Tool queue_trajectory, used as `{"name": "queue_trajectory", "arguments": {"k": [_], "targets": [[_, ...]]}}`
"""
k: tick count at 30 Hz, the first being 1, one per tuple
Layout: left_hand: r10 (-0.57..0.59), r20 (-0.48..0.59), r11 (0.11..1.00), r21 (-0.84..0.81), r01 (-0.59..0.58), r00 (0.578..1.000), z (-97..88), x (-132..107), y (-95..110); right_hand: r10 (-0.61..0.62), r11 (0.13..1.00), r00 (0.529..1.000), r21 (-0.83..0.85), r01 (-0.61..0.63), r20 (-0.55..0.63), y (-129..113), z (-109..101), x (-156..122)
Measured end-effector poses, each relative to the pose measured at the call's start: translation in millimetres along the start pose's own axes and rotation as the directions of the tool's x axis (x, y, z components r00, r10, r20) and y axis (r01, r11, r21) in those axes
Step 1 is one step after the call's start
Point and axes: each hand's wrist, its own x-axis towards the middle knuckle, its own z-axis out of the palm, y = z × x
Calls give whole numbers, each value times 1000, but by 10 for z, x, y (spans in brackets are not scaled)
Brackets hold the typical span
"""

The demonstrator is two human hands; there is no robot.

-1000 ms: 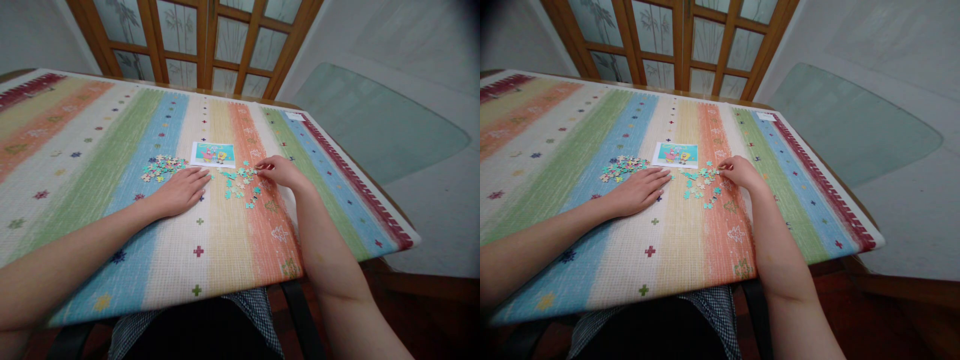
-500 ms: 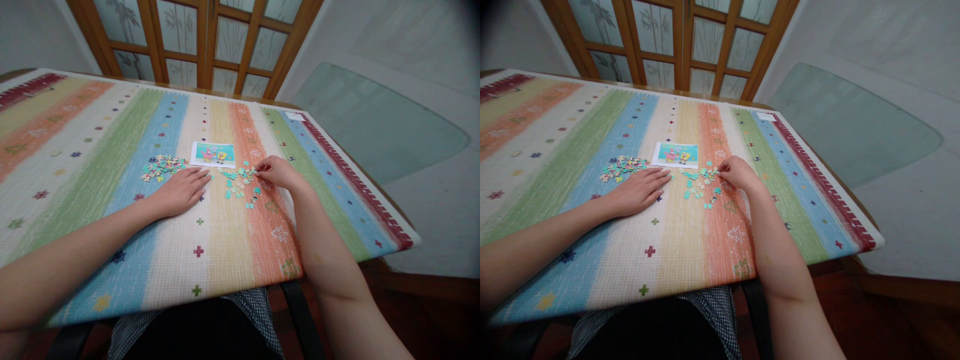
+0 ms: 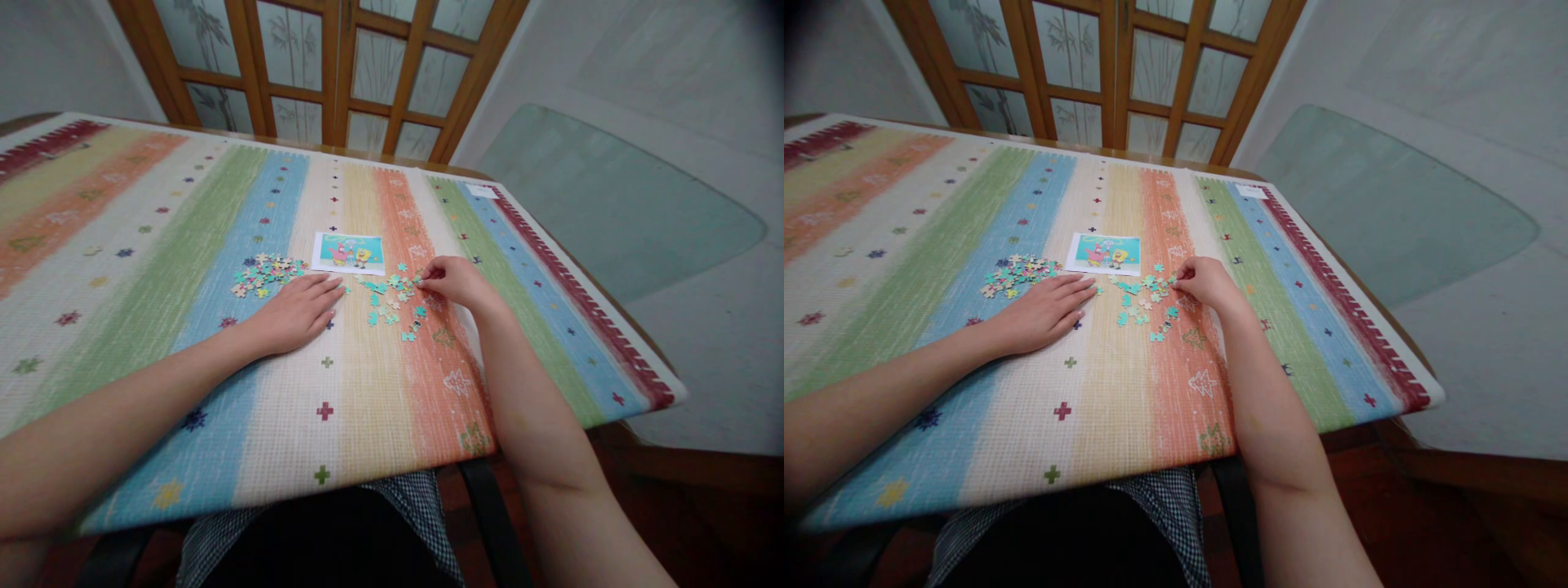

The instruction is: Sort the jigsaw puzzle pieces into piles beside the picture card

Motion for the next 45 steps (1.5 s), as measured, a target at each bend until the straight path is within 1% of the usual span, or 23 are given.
{"name": "queue_trajectory", "arguments": {"k": [4, 10, 13, 15, 17, 19, 20, 23, 25, 27, 32, 39, 42, 45], "targets": [[1, 10, 1000, 14, -1, 1000, 2, 1, -1, 18, 1000, 999, -10, -19, -28, -26, 2, -16], [6, -11, 1000, -12, -6, 1000, 25, -4, -21, -54, 997, 998, 50, 55, -22, -18, -23, -39], [11, -24, 1000, -24, -11, 1000, 46, -7, -38, -39, 994, 997, 102, 46, -69, -22, -78, -54], [11, -24, 1000, -24, -12, 1000, 53, -9, -44, -17, 983, 993, 181, 39, -118, -60, -90, -63], [10, -20, 1000, -20, -10, 1000, 53, -10, -41, -1, 946, 989, 321, 48, -146, -146, -46, -73], [9, -15, 1000, -15, -9, 1000, 45, -9, -31, -9, 886, 990, 459, 72, -139, -282, 67, -86], [8, -13, 1000, -13, -8, 1000, 40, -7, -25, -33, 866, 992, 492, 90, -124, -363, 143, -94], [2, -11, 1000, -19, -2, 1000, 23, -1, -8, -102, 875, 994, 471, 114, -51, -611, 389, -123], [-2, -17, 1000, -28, 2, 1000, 15, 3, -3, -147, 894, 988, 419, 157, -56, -737, 509, -139], [-3, -21, 999, -32, 2, 1000, 14, 4, -5, -161, 904, 985, 391, 169, -53, -806, 568, -147], [-4, -18, 1000, -29, 3, 1000, 26, 0, -11, -158, 893, 987, 426, 146, -8, -805, 555, -147], [2, -13, 1000, -13, -3, 1000, 15, 3, 1, -174, 900, 984, 403, 168, -23, -778, 541, -151], [3, -16, 1000, -17, -3, 1000, 11, 3, -2, -145, 907, 989, 395, 148, -39, -742, 479, -145], [2, -21, 1000, -24, -2, 1000, 13, -1, -9, -101, 914, 992, 385, 124, -81, -650, 367, -125]]}}
